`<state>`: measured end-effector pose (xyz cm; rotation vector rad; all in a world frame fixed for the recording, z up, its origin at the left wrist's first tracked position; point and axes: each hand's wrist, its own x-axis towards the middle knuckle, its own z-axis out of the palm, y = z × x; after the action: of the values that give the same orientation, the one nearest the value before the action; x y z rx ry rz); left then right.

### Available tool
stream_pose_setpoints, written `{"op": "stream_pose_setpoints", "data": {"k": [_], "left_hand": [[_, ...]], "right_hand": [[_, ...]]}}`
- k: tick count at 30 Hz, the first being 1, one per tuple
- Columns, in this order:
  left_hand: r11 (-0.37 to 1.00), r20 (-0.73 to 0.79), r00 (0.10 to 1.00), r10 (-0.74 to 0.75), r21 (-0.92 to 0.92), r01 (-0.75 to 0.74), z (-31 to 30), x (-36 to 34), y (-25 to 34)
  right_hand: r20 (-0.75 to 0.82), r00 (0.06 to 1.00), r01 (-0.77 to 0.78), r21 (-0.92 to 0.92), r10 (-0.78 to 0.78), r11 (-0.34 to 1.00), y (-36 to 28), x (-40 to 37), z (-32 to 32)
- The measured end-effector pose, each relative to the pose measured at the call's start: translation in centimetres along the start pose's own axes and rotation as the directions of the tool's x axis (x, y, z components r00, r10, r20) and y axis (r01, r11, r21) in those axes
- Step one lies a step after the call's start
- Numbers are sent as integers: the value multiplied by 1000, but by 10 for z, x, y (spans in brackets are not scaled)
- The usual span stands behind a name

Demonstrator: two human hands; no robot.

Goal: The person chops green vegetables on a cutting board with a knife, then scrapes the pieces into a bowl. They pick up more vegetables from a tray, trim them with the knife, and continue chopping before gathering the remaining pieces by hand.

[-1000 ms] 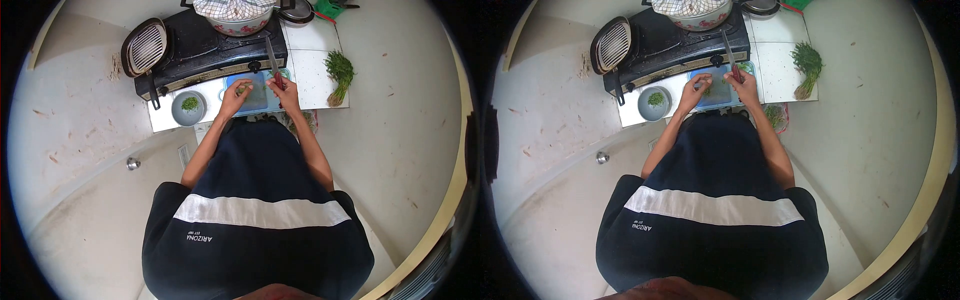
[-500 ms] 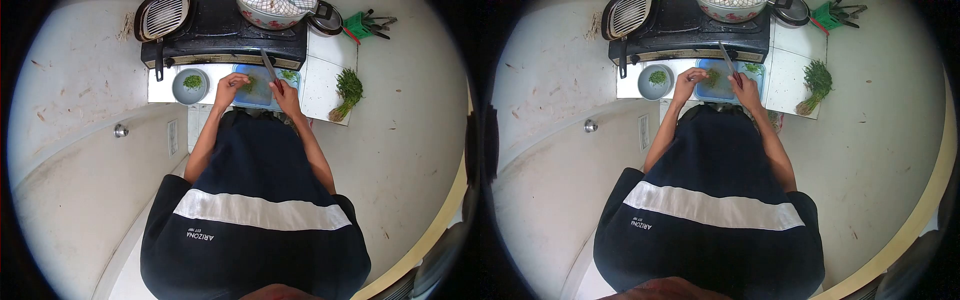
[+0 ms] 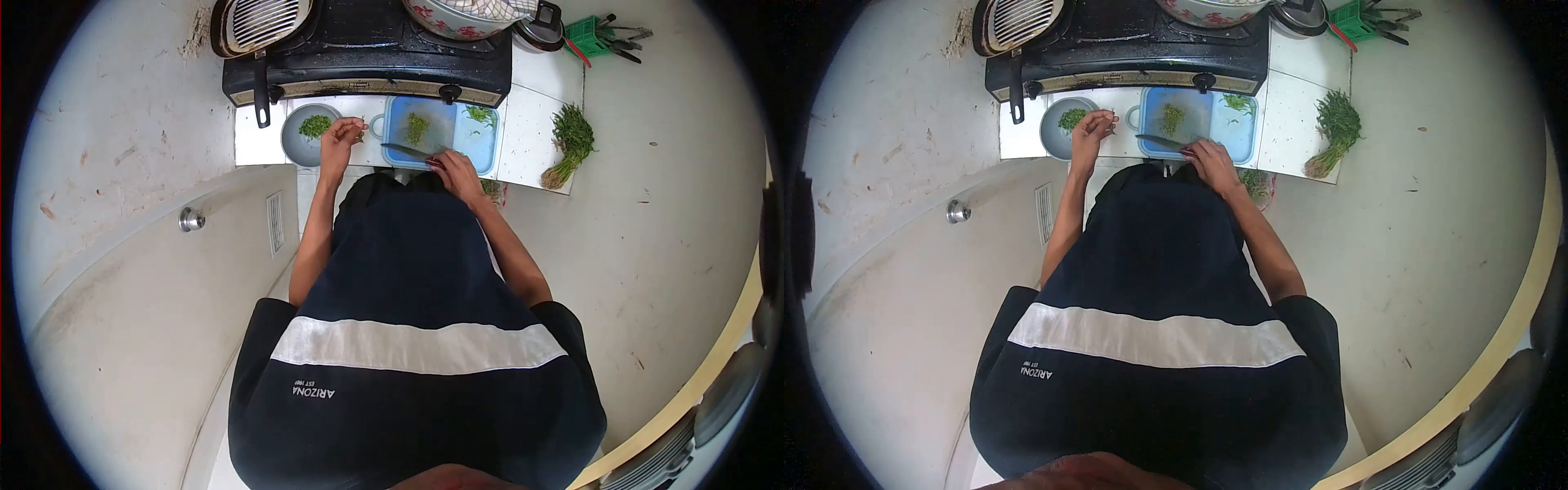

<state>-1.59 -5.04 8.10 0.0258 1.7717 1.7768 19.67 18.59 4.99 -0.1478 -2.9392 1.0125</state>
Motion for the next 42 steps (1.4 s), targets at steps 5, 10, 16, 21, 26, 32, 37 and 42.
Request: {"op": "stream_pose_setpoints", "data": {"k": [5,10,16,21,26,32,37,42], "left_hand": [[999,26,999,-43,27,42,-14,6,-5],[999,75,997,-34,33,32,-18,14,-2],[996,161,986,-44,80,31,-9,20,-2],[996,191,980,-57,80,43,1,22,0],[996,205,978,-34,89,16,1,26,1],[999,140,990,-30,26,27,-7,28,10],[998,153,988,8,55,-16,-13,27,8],[979,227,973,-34,205,-14,-12,29,1]], "right_hand": [[-58,998,-17,-73,13,997,-4,1,7],[-117,989,-99,-81,89,992,1,7,9],[-172,981,-103,-88,87,991,10,24,6],[-214,972,-104,-40,94,994,13,35,-3],[-203,968,-146,15,146,989,4,40,-10],[-167,977,-133,25,136,991,-9,25,7],[-155,979,-136,-18,132,991,-7,18,13],[-224,963,-160,-23,151,987,9,30,5]]}}
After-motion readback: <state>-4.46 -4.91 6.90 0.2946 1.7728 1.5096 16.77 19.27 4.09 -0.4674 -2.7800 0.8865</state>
